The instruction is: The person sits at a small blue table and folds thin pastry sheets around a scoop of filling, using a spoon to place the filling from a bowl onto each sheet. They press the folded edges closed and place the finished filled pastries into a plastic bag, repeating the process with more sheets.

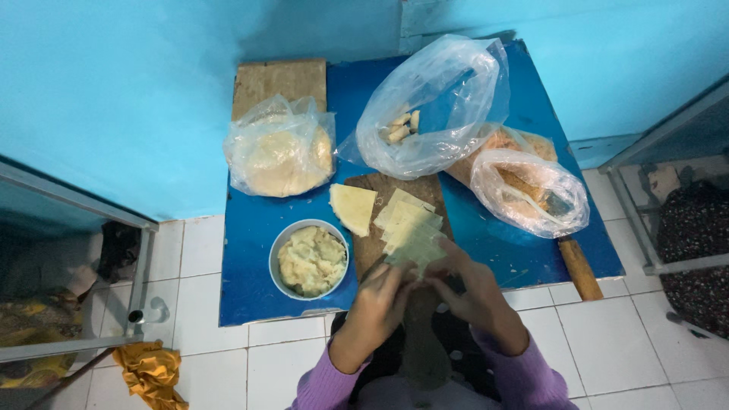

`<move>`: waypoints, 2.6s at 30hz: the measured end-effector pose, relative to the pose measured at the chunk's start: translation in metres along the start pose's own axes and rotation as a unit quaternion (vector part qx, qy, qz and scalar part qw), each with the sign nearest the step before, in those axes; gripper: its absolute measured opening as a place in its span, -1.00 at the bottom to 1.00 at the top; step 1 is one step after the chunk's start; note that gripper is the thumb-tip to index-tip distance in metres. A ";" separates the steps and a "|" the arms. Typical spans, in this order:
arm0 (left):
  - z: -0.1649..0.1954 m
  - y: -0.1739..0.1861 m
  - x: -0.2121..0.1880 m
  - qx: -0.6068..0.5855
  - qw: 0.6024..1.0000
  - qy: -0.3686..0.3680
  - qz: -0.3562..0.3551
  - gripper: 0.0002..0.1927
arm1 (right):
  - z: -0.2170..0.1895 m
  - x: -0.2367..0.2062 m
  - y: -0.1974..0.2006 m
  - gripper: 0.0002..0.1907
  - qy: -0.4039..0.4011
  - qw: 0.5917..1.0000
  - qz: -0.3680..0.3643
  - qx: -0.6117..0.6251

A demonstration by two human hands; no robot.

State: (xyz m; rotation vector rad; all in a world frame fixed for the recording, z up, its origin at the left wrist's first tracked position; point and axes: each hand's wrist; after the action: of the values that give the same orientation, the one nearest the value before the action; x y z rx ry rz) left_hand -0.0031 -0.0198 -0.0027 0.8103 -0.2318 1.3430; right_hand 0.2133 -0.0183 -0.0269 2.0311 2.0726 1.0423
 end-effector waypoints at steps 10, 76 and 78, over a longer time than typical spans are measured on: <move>0.003 0.004 0.015 0.003 1.000 0.030 -0.006 -0.52 | -0.002 0.000 -0.007 -0.49 0.157 0.971 0.068 -0.167; 0.006 -0.007 0.006 -0.142 0.972 0.142 0.117 -0.27 | -0.060 0.032 0.031 -0.08 -0.254 0.940 -0.068 0.219; 0.006 -0.005 0.002 -0.134 0.972 0.145 0.126 -0.34 | -0.067 0.051 0.054 -0.03 -0.220 0.965 -0.141 0.002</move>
State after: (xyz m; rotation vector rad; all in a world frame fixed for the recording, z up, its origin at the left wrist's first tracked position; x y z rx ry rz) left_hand 0.0035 -0.0217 0.0006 0.3582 -0.2846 1.6093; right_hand 0.2211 -0.0055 0.0721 1.6999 2.0330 0.4862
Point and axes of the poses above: each hand's wrist, its own x-axis towards the middle knuckle, its own y-axis out of the back of the hand, z = x × y, and after that the axes turned 5 degrees about z, right-handed
